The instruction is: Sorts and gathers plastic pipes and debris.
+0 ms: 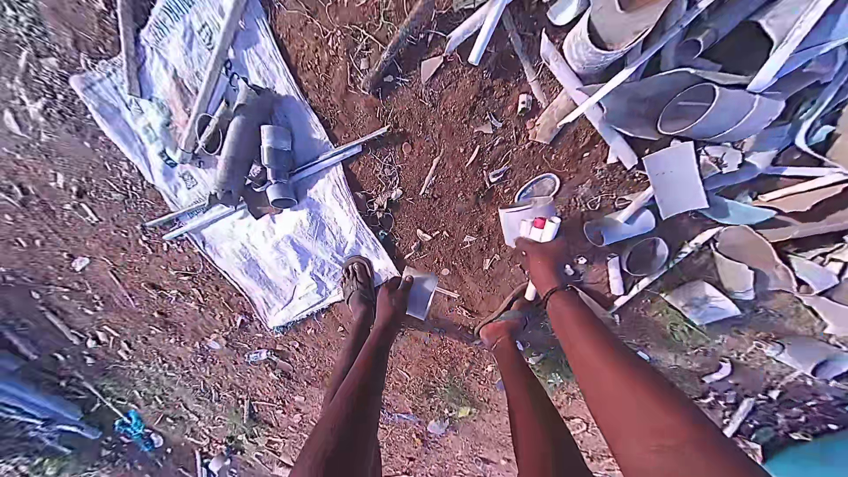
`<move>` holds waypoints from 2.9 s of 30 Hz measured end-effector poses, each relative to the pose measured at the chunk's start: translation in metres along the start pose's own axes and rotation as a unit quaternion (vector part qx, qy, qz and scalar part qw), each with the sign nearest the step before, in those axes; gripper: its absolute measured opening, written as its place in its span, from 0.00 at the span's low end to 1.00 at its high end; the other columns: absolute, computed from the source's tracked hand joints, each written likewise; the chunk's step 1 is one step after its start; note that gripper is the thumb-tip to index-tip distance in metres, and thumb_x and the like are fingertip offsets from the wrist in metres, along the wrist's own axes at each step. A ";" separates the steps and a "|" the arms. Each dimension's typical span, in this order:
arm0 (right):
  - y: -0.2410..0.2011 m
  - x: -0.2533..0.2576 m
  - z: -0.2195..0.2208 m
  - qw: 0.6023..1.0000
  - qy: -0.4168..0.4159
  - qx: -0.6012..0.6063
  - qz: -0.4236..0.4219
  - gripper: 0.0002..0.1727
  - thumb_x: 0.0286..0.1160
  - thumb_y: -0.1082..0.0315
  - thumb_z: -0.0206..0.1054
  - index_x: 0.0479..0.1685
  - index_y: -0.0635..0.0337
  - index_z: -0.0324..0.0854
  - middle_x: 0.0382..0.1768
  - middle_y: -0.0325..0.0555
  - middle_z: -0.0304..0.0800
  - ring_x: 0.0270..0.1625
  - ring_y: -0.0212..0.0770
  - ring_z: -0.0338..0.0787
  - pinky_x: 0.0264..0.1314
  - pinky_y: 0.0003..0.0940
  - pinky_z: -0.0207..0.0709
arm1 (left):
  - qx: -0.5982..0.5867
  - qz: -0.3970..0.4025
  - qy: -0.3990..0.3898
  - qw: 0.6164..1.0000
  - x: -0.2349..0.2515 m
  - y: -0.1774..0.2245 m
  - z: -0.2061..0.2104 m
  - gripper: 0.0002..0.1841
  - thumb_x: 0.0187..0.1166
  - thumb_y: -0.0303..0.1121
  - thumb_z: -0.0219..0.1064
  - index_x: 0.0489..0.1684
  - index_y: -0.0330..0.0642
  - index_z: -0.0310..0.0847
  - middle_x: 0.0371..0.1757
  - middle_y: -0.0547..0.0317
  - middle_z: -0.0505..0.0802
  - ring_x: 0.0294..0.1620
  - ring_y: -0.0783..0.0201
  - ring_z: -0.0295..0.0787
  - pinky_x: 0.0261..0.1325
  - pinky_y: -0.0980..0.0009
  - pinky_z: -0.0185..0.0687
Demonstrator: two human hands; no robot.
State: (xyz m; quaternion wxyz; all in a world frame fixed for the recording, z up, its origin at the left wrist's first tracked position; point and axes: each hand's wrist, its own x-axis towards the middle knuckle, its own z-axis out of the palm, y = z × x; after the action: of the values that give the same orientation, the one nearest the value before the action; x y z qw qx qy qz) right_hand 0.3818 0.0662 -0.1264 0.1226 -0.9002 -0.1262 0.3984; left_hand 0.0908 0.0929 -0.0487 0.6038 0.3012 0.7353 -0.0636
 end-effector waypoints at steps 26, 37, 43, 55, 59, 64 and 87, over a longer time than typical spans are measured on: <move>-0.132 -0.297 0.264 0.886 -0.419 -0.060 -0.190 0.28 0.93 0.61 0.54 0.88 0.63 0.65 0.82 0.63 0.74 0.83 0.58 0.75 0.86 0.56 0.65 | -0.373 -0.048 -0.021 0.926 0.040 -0.066 -0.216 0.45 0.87 0.69 0.25 0.92 0.43 0.54 0.84 0.43 0.76 0.77 0.49 0.78 0.73 0.49 0.77; 0.128 -0.092 0.003 0.926 -0.233 -0.272 0.121 0.26 0.86 0.54 0.62 0.72 0.66 0.81 0.70 0.65 0.85 0.76 0.61 0.81 0.80 0.61 0.69 | -0.195 -0.128 -0.063 0.970 -0.029 -0.022 -0.021 0.18 0.95 0.36 0.47 0.67 0.29 0.73 0.45 0.46 0.92 0.37 0.61 0.93 0.41 0.67 0.90; 0.173 0.043 -0.062 0.943 -0.080 -0.310 0.086 0.22 0.82 0.57 0.64 0.66 0.63 0.83 0.62 0.66 0.89 0.66 0.65 0.88 0.65 0.68 0.78 | -0.118 -0.123 -0.047 0.984 -0.010 -0.032 0.052 0.17 0.94 0.37 0.52 0.60 0.33 0.79 0.38 0.51 0.93 0.34 0.62 0.92 0.40 0.68 0.89; 0.168 0.120 0.016 0.925 -0.076 -0.340 -0.154 0.27 0.79 0.63 0.63 0.79 0.57 0.77 0.73 0.59 0.83 0.77 0.61 0.79 0.79 0.62 0.68 | -0.024 -0.137 -0.071 0.988 0.002 -0.045 0.162 0.15 0.94 0.35 0.52 0.61 0.33 0.78 0.39 0.52 0.93 0.35 0.63 0.93 0.42 0.70 0.89; 0.170 0.062 0.007 0.945 -0.160 -0.240 -0.153 0.24 0.83 0.65 0.61 0.76 0.61 0.75 0.64 0.60 0.86 0.65 0.57 0.89 0.62 0.52 0.85 | -0.005 -0.131 -0.079 0.988 -0.007 -0.032 0.178 0.15 0.94 0.37 0.52 0.61 0.34 0.78 0.39 0.53 0.93 0.34 0.64 0.92 0.41 0.70 0.89; 0.225 0.089 -0.026 0.968 -0.051 -0.243 0.023 0.35 0.77 0.63 0.70 0.85 0.60 0.66 0.74 0.64 0.79 0.67 0.59 0.89 0.64 0.52 0.86 | 0.023 -0.109 -0.089 0.990 -0.009 -0.008 0.190 0.16 0.94 0.36 0.51 0.60 0.34 0.79 0.38 0.55 0.93 0.34 0.66 0.92 0.40 0.73 0.88; 0.159 -0.023 -0.066 0.870 -0.362 0.334 0.033 0.29 0.97 0.51 0.44 0.87 0.57 0.67 0.78 0.51 0.80 0.75 0.39 0.83 0.80 0.37 0.75 | 0.060 -0.007 -0.222 0.973 0.003 0.014 0.183 0.37 0.52 0.26 0.78 0.71 0.43 0.73 0.38 0.55 0.91 0.31 0.61 0.93 0.35 0.64 0.93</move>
State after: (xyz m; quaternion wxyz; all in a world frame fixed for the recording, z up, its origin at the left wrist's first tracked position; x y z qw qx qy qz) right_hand 0.4367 -0.0986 -0.1183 0.3482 -0.6017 0.0089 0.7187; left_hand 0.2530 0.0213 -0.0955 0.7322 0.3097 0.5802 -0.1770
